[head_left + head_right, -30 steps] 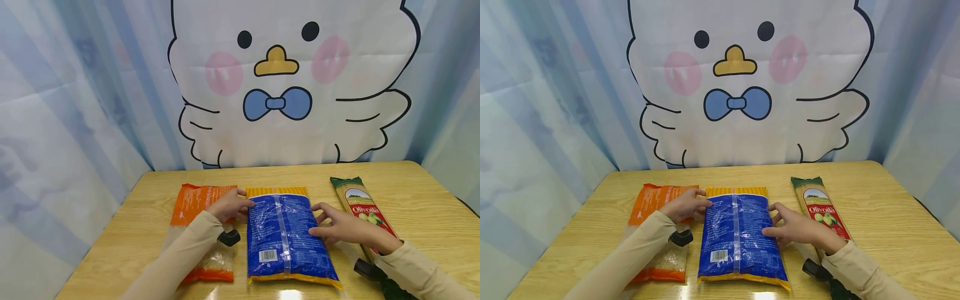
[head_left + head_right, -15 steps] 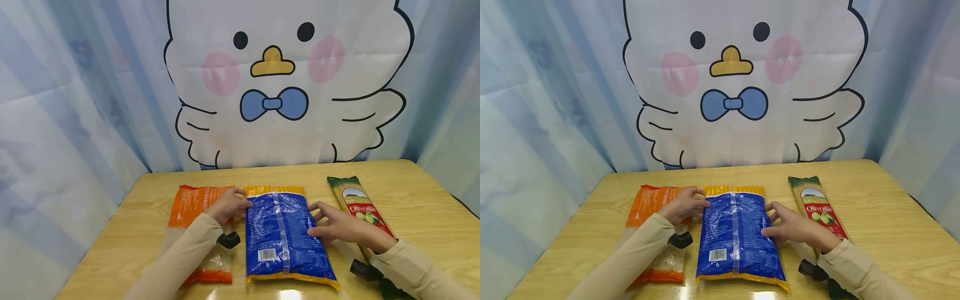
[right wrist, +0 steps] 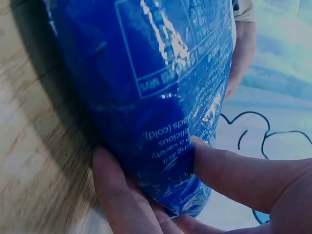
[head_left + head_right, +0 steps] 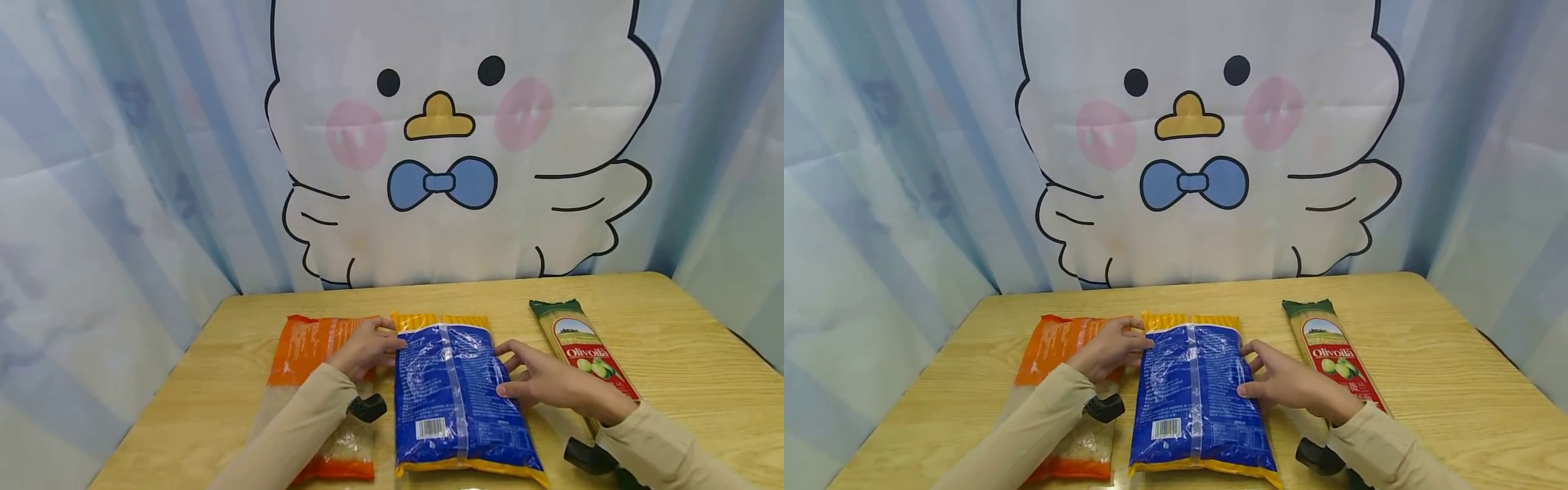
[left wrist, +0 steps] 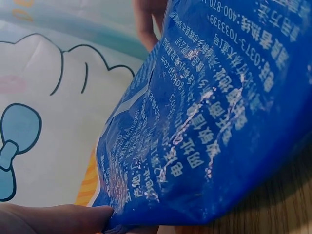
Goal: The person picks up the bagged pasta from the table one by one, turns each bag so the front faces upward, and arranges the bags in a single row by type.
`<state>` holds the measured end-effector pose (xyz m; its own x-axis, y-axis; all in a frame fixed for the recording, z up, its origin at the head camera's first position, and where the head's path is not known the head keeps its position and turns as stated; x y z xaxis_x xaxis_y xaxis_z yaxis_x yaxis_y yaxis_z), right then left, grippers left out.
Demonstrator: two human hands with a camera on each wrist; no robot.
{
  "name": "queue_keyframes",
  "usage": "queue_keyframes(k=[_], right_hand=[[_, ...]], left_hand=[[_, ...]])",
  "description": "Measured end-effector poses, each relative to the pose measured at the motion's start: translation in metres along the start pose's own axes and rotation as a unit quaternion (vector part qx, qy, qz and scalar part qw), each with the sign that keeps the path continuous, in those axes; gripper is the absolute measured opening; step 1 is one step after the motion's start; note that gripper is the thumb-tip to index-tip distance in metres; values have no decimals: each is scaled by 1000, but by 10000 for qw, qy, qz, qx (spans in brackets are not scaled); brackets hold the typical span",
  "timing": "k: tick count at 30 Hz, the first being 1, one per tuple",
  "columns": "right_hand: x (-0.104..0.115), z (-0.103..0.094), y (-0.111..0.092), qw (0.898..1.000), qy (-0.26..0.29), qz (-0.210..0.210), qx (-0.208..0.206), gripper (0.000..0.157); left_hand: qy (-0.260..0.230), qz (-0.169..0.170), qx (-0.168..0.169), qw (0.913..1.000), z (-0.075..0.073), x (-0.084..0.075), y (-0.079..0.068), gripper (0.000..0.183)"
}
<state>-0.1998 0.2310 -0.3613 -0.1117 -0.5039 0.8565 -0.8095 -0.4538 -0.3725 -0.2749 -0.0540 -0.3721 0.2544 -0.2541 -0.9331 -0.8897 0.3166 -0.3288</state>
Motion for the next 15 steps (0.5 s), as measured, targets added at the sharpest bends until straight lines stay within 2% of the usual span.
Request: queue_keyframes(k=[9,15], right_hand=[[3,-2,-2,9998,95,-169,-15,71],[4,-3,-3,9991,196,-371,3,71]], left_hand=[[-97,154,-211,9996,0,-5,-1,45],[-126,399,-287,9987,0,-8,-3,48]])
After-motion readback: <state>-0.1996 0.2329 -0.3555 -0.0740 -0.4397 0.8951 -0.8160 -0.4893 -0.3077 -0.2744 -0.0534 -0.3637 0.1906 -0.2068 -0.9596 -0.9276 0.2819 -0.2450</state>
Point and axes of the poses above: each hand's wrist, its own y-axis towards the middle knuckle, its own z-axis out of the palm, x = y × z, the point moved 2 cm from there along y, towards the middle knuckle, and after that the axes turned 8 degrees about x, right-handed, at the moved point
